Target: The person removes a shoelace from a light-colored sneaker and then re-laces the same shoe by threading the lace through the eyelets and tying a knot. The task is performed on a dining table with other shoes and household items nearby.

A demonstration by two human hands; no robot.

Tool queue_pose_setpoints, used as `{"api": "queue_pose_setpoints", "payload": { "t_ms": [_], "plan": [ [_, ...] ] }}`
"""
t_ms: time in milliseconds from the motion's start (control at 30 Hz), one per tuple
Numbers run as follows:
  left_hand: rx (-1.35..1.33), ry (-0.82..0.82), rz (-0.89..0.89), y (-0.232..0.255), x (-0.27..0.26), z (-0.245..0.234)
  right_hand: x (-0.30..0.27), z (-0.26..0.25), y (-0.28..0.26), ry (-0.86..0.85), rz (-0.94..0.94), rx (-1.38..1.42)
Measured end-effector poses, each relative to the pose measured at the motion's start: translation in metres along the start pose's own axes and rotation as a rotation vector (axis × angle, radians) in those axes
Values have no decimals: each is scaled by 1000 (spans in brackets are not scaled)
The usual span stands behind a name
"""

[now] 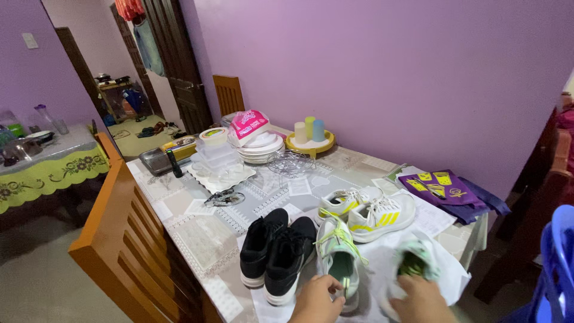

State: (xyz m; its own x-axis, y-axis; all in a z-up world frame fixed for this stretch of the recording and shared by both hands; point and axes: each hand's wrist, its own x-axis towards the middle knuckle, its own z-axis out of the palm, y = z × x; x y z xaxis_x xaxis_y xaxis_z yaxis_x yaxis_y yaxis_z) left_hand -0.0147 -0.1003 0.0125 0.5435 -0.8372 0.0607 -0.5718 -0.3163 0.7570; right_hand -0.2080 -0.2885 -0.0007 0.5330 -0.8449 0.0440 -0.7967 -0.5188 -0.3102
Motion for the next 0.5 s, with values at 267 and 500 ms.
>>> {"api": "queue_pose_setpoints", "payload": {
  "t_ms": [267, 500],
  "plan": [
    [-394, 397, 105, 4, -4, 3, -13, 72, -22, 228, -1083, 204],
    [-239, 604, -160, -38, -30, -12, -15, 182, -4, -15, -1086, 277]
  ]
}}
